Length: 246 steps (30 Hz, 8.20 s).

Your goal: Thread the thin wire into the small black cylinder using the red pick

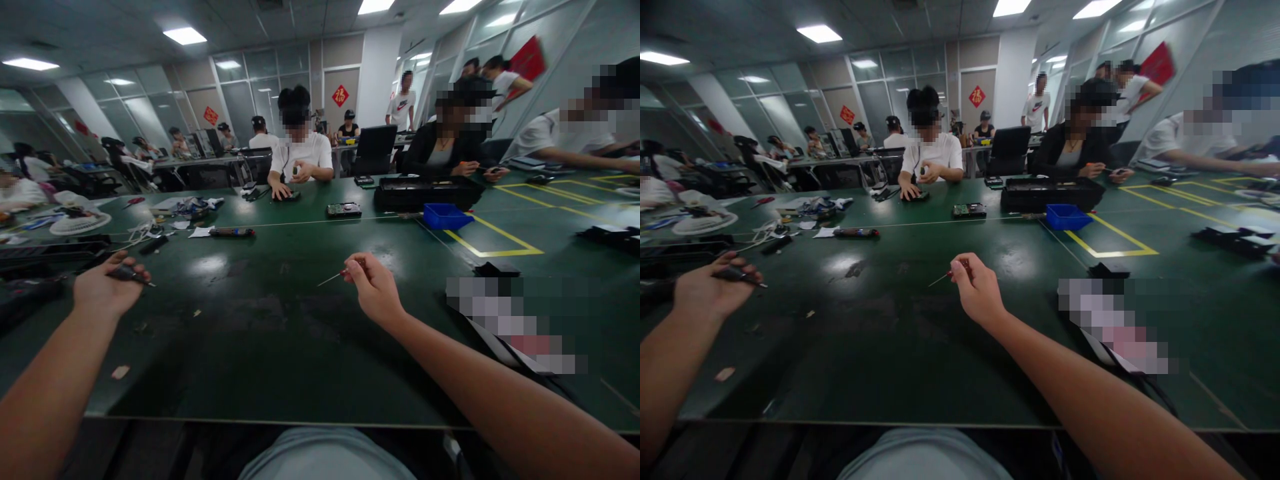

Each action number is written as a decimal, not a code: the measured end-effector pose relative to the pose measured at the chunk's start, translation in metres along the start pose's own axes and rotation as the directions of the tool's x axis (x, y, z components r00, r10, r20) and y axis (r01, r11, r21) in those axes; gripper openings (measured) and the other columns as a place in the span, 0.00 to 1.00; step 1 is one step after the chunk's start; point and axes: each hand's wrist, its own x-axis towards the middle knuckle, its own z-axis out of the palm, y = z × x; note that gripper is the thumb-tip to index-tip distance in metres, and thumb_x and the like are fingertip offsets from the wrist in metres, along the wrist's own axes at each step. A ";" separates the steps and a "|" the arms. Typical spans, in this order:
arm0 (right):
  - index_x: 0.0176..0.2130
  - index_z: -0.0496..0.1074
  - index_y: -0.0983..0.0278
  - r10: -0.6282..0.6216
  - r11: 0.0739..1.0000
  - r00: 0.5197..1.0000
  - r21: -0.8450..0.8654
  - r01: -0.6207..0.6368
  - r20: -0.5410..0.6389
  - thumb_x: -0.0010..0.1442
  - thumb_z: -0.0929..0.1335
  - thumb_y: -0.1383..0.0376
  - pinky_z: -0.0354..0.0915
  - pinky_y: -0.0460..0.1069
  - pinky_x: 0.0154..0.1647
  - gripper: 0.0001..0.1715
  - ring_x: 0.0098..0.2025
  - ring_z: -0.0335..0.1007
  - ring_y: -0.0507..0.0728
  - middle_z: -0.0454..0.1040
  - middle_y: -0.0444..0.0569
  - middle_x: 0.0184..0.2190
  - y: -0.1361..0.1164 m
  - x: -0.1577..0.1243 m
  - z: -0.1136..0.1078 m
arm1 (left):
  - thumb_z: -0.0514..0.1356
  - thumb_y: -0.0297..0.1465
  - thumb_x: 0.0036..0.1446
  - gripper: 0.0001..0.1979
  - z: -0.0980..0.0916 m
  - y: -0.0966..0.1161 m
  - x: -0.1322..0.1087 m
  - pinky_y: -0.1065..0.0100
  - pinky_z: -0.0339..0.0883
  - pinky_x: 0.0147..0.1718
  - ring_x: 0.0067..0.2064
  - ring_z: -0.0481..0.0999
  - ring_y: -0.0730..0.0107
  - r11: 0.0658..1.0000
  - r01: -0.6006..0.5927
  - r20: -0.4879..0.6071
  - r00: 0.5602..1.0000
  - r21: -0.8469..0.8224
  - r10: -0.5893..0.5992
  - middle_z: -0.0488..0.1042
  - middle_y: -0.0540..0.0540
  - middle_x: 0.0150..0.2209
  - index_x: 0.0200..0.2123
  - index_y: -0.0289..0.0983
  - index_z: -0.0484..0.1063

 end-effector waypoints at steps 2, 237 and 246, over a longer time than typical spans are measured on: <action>0.39 0.69 0.61 0.000 1.000 1.000 -0.007 0.000 -0.002 0.68 0.62 0.57 0.68 0.50 0.35 0.13 0.32 0.75 0.55 0.76 0.47 0.30 0.000 0.000 0.000 | 0.46 0.19 0.54 0.10 0.028 -0.008 -0.018 0.66 0.61 0.33 0.28 0.63 0.72 0.982 0.119 0.158 0.983 -0.146 -0.096 0.63 0.49 0.24 0.35 0.33 0.65; 0.39 0.66 0.61 0.032 0.949 0.999 -0.316 -0.022 0.027 0.68 0.60 0.60 0.63 0.52 0.35 0.10 0.34 0.74 0.58 0.75 0.49 0.31 0.006 0.005 -0.001 | 0.64 0.29 0.57 0.22 0.183 -0.110 -0.174 0.59 0.66 0.49 0.45 0.73 0.60 0.651 -0.699 0.920 0.392 0.297 0.002 0.74 0.45 0.44 0.56 0.42 0.73; 0.43 0.68 0.61 0.064 0.968 0.998 -0.246 -0.057 0.019 0.69 0.60 0.57 0.62 0.51 0.33 0.12 0.31 0.73 0.57 0.75 0.47 0.29 0.001 0.004 -0.002 | 0.63 0.30 0.57 0.18 0.185 -0.118 -0.167 0.59 0.66 0.51 0.47 0.75 0.62 0.828 -0.495 0.838 0.542 0.266 0.055 0.75 0.45 0.47 0.51 0.41 0.71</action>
